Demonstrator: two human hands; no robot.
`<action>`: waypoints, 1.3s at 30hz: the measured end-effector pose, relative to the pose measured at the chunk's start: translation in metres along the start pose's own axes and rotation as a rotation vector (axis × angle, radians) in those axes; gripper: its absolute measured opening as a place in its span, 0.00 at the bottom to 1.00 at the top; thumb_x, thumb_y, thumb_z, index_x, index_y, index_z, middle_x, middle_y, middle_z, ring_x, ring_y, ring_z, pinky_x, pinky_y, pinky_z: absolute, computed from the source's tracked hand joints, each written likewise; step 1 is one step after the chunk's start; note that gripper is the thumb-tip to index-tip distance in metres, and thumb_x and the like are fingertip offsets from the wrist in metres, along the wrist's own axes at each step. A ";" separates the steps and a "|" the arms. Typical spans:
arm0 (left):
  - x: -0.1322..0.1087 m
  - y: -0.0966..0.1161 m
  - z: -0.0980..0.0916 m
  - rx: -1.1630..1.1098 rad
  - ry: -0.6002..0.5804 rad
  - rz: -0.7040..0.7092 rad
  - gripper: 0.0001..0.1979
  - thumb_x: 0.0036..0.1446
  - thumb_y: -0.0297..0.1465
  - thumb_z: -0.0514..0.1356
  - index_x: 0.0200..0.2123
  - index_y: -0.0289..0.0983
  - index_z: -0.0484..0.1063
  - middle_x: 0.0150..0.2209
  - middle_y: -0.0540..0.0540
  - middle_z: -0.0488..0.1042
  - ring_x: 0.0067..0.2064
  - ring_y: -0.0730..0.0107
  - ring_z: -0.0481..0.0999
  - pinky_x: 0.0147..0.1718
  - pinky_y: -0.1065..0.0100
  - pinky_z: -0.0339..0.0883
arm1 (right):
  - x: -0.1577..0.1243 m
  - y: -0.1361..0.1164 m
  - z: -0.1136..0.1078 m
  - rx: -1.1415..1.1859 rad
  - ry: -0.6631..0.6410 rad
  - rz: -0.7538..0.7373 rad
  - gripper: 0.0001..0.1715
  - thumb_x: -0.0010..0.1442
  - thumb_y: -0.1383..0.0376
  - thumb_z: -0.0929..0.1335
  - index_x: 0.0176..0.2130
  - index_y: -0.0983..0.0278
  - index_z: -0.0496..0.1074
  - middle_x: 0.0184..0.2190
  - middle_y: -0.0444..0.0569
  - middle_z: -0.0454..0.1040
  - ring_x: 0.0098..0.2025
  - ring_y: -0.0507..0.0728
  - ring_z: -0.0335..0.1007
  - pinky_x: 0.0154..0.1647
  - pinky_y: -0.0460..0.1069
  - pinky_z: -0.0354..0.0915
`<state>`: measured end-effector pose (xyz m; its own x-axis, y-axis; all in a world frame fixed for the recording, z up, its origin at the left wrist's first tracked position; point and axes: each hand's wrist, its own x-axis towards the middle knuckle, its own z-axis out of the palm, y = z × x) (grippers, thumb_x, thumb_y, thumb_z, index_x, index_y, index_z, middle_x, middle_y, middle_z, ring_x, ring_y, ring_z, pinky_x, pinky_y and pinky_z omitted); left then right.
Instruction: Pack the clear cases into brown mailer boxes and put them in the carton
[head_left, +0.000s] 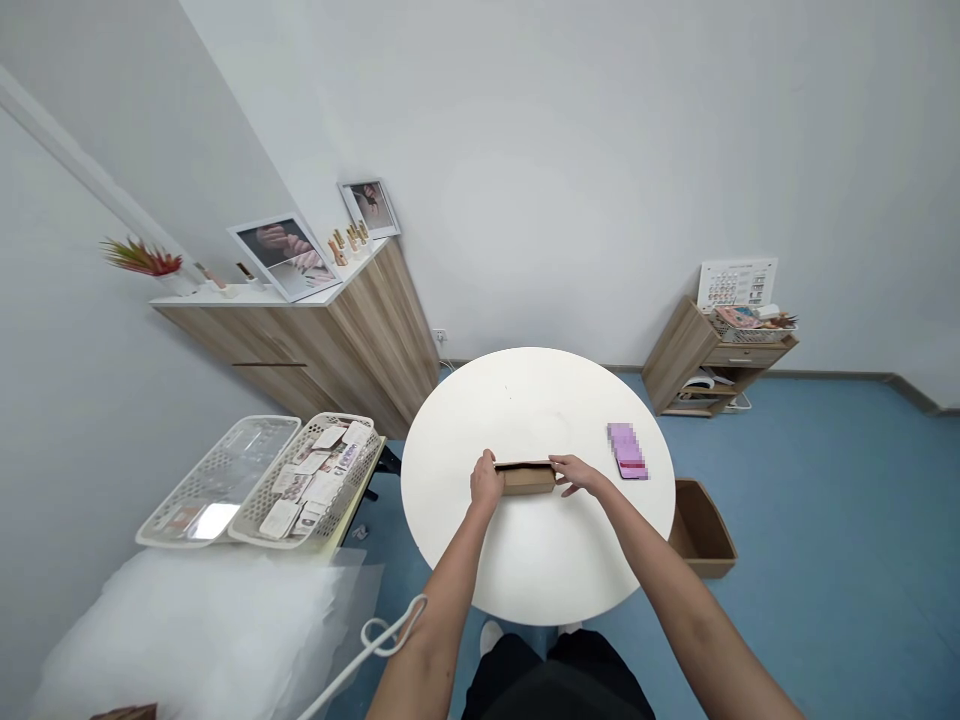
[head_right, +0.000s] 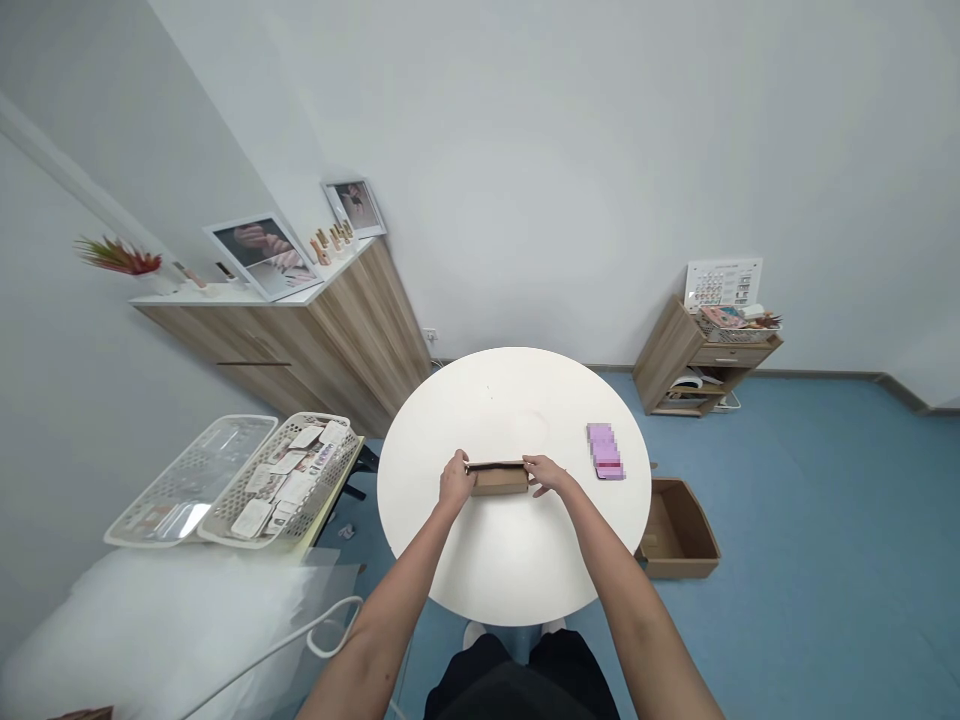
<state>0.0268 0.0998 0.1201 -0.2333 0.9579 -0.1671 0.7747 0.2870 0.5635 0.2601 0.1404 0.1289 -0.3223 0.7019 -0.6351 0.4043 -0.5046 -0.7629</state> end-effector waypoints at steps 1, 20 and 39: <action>-0.001 0.000 0.001 -0.007 0.007 -0.001 0.16 0.52 0.20 0.57 0.43 0.40 0.65 0.40 0.47 0.73 0.42 0.66 0.73 0.39 0.69 0.60 | 0.001 0.001 0.001 -0.007 0.012 -0.001 0.29 0.59 0.54 0.68 0.58 0.58 0.66 0.59 0.56 0.64 0.45 0.60 0.73 0.31 0.53 0.77; 0.005 -0.023 -0.002 -0.390 -0.033 -0.051 0.12 0.60 0.30 0.54 0.42 0.39 0.76 0.48 0.44 0.75 0.48 0.67 0.75 0.47 0.69 0.69 | 0.005 -0.005 0.001 0.014 0.025 -0.020 0.17 0.60 0.62 0.65 0.48 0.63 0.73 0.45 0.53 0.73 0.33 0.52 0.74 0.33 0.51 0.76; 0.020 -0.029 -0.001 -0.336 -0.087 -0.037 0.09 0.57 0.33 0.59 0.40 0.39 0.76 0.41 0.45 0.78 0.45 0.65 0.77 0.46 0.65 0.70 | 0.013 -0.007 0.006 -0.198 0.084 -0.006 0.19 0.57 0.70 0.62 0.49 0.63 0.71 0.49 0.55 0.70 0.35 0.54 0.74 0.33 0.51 0.75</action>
<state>-0.0015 0.1102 0.1014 -0.1956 0.9477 -0.2523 0.5262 0.3185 0.7885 0.2481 0.1501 0.1259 -0.2558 0.7483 -0.6121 0.5658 -0.3975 -0.7224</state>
